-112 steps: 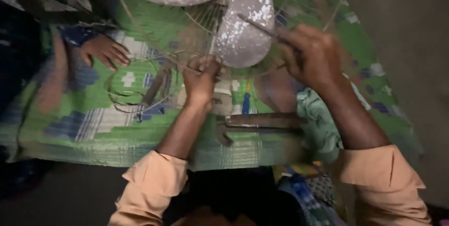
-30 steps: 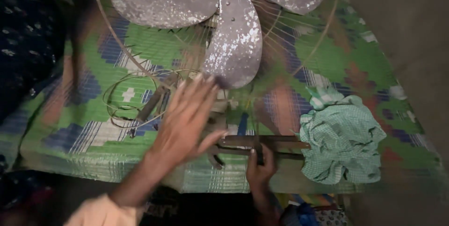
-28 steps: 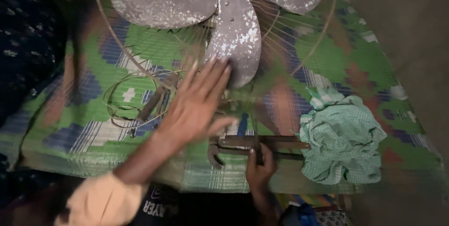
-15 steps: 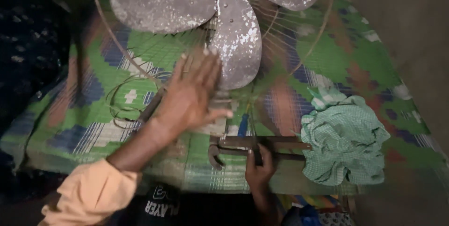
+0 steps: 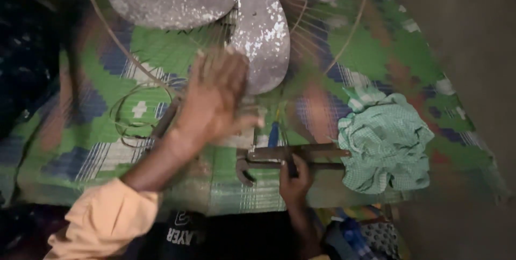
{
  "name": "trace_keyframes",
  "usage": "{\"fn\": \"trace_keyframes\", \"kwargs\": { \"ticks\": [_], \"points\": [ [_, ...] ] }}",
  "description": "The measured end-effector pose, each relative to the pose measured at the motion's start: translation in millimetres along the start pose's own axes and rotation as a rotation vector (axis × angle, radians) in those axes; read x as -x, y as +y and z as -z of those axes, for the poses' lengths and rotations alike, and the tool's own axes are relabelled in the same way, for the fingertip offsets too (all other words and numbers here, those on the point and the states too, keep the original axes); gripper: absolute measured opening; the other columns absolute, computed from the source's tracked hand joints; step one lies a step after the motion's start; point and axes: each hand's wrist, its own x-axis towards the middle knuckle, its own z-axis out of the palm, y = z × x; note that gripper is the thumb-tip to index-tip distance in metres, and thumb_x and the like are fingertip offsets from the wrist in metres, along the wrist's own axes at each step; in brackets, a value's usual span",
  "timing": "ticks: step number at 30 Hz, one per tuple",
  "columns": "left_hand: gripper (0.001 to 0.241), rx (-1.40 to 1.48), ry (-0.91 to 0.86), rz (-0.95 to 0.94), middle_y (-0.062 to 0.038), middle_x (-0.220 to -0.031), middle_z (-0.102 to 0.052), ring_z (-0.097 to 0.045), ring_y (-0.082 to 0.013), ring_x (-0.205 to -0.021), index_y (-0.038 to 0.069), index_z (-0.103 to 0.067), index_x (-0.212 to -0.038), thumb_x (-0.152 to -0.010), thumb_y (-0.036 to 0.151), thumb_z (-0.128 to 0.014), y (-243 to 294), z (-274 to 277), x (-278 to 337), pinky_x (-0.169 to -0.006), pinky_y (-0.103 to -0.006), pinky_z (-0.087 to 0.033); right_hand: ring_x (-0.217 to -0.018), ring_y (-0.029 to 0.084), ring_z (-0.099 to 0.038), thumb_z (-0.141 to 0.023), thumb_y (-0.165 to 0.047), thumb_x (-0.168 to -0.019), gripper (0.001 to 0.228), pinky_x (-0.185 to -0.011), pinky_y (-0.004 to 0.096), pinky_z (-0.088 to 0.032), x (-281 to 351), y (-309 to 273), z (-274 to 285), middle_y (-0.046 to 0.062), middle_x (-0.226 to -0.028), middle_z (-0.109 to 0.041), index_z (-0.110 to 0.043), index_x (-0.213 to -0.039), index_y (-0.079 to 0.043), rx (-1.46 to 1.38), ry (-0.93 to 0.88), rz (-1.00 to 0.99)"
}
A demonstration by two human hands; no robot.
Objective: Disassembling and inspecting a table fan for repair.
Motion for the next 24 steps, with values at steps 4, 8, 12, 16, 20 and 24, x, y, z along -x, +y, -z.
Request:
{"fn": "trace_keyframes", "kwargs": {
  "ticks": [4,8,12,16,20,24],
  "points": [
    [0.111,0.0,-0.12,0.006,-0.02,-0.16,-0.045,-0.035,-0.0334,-0.152,-0.002,-0.049,-0.147,-0.086,0.088,-0.031,-1,10,-9,-0.125,-0.0612,-0.012,-0.091,0.021,-0.072,-0.074,-0.011,-0.091,0.028,-0.082,0.035,-0.058,-4,-6,0,0.015,-0.101,-0.074,-0.068,-0.116,0.002,0.006,0.006,-0.038],
    [0.107,0.006,-0.155,-0.012,-0.02,-0.159,-0.045,-0.035,-0.0333,-0.152,0.001,-0.053,-0.142,-0.084,0.089,-0.035,-3,2,-5,-0.126,-0.0637,-0.012,-0.088,0.021,-0.072,-0.074,-0.01,-0.091,0.026,-0.081,0.034,-0.058,-5,-9,0,0.014,-0.097,-0.075,-0.068,-0.113,0.002,0.065,0.032,0.017],
    [0.113,0.01,0.056,-0.03,-0.029,-0.154,-0.048,-0.038,-0.0384,-0.147,-0.01,-0.048,-0.145,-0.084,0.085,-0.046,7,-7,8,-0.119,-0.0634,-0.016,-0.088,0.02,-0.072,-0.072,-0.009,-0.091,0.026,-0.079,0.034,-0.057,-12,-19,4,0.014,-0.098,-0.074,-0.067,-0.115,0.003,0.075,0.036,0.039],
    [0.093,0.178,0.121,0.043,-0.031,-0.139,-0.057,-0.051,-0.0413,-0.132,-0.01,-0.051,-0.144,-0.086,0.062,-0.063,6,7,17,-0.116,-0.0597,-0.032,-0.079,0.017,-0.062,-0.066,-0.007,-0.093,0.034,-0.071,0.031,-0.051,14,6,7,0.012,-0.094,-0.068,-0.065,-0.125,0.003,-0.042,0.072,-0.074],
    [0.053,0.395,0.168,0.304,-0.027,-0.11,-0.068,-0.067,-0.042,-0.101,-0.003,-0.06,-0.127,-0.091,0.03,-0.078,3,22,-4,-0.089,-0.053,-0.052,-0.082,0.021,-0.057,-0.062,-0.005,-0.093,0.041,-0.075,0.031,-0.048,-11,-87,7,0.013,-0.098,-0.063,-0.06,-0.133,0.005,-0.094,0.165,-0.012],
    [0.053,0.447,0.173,0.394,-0.024,-0.089,-0.07,-0.068,-0.0438,-0.081,-0.001,-0.059,-0.118,-0.08,0.025,-0.086,3,8,-30,-0.069,-0.0527,-0.052,-0.111,0.037,-0.066,-0.061,-0.003,-0.097,0.035,-0.1,0.042,-0.054,-81,-207,4,0.024,-0.125,-0.063,-0.06,-0.13,0.005,0.181,0.119,0.395]
  ]
}}
